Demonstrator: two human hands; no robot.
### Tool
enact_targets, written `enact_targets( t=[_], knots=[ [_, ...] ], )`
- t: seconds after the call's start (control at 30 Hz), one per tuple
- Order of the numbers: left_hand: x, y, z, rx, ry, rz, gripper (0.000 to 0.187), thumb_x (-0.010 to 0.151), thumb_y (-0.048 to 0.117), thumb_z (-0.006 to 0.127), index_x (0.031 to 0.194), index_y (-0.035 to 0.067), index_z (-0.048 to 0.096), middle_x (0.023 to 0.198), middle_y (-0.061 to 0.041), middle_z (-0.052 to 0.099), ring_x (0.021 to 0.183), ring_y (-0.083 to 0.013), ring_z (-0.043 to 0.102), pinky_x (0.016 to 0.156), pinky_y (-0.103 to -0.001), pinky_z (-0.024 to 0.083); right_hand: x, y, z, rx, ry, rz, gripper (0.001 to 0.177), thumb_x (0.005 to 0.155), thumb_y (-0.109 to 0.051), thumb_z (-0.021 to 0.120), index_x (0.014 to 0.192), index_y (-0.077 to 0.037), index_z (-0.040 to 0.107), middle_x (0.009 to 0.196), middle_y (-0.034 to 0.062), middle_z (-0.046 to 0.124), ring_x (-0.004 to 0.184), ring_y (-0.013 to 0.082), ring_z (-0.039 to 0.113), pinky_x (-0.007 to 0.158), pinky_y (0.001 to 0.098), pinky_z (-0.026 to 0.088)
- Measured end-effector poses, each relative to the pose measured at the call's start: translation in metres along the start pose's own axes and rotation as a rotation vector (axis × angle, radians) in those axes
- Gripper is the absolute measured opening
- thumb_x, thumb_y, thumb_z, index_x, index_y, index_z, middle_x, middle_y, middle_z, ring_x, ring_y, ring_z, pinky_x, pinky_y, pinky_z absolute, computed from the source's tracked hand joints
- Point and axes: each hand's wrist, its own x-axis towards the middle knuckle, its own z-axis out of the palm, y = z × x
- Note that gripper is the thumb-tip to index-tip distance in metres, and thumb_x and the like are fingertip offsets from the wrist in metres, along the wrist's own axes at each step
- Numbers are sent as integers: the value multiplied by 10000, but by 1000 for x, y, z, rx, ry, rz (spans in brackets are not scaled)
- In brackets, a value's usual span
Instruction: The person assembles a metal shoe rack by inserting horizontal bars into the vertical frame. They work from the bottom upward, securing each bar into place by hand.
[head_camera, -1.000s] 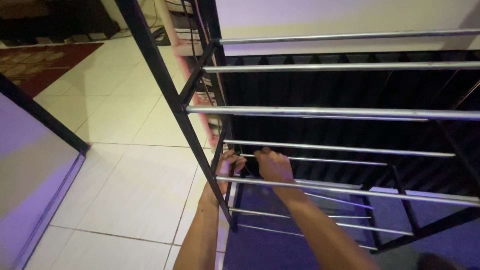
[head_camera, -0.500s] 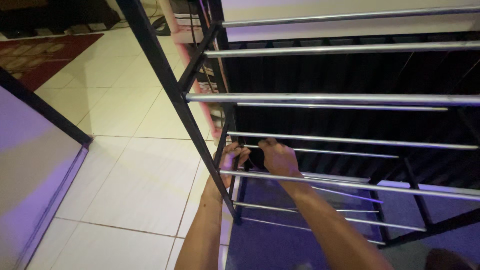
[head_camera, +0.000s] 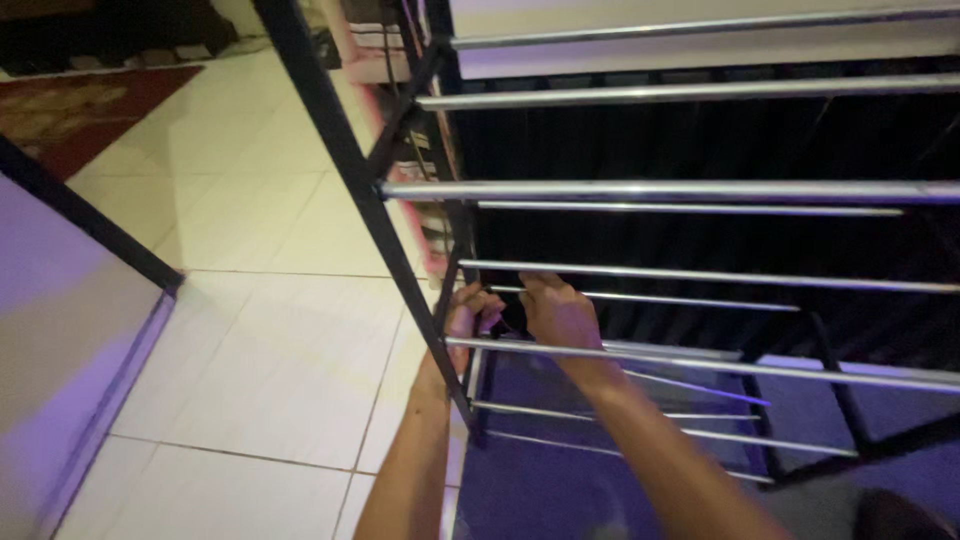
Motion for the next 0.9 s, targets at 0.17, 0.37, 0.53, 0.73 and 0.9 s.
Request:
enact_targets(
  t=[0.17, 0.37, 0.53, 0.73, 0.9],
  knots=[
    [4, -4, 6, -21, 465, -719, 370, 938, 152, 664, 1279, 18, 610, 982, -82, 733, 853, -174, 723, 722, -296, 587, -79, -11, -80, 236, -508, 680, 378, 945, -257, 620, 1302, -138, 650, 1058, 123, 732, 923, 268, 745, 810, 404, 592],
    [1, 18, 16, 58, 340, -725, 356, 983, 220, 660, 1284, 30, 673, 908, -28, 675, 749, -125, 648, 627, -284, 543, -208, 99, -216, 194, -704, 1068, 343, 1003, -317, 561, 1189, -54, 676, 1114, 133, 716, 1021, 269, 693, 899, 418, 549],
    [0, 24, 26, 164, 394, -766, 367, 982, 211, 620, 1306, 39, 640, 887, -13, 691, 704, -142, 665, 620, -291, 559, -222, 199, -311, 626, 309, 1385, 451, 1030, -354, 526, 1324, -21, 605, 1290, 163, 649, 1189, 315, 617, 1023, 469, 483],
    [0, 18, 31, 169, 374, -715, 417, 991, 133, 582, 1381, -12, 601, 879, -38, 691, 680, -126, 652, 591, -275, 535, -149, 232, -316, 821, 140, 1248, 577, 1017, -354, 503, 1492, -26, 495, 1489, 196, 556, 1394, 362, 516, 1158, 541, 401],
    [-1, 20, 30, 420, 300, -677, 472, 990, 170, 637, 1417, -27, 602, 954, -69, 709, 845, -124, 624, 779, -281, 519, -101, 226, -278, 561, -213, 1210, 633, 994, -347, 492, 1567, -90, 409, 1587, 171, 473, 1474, 363, 433, 1222, 526, 342]
  ],
)
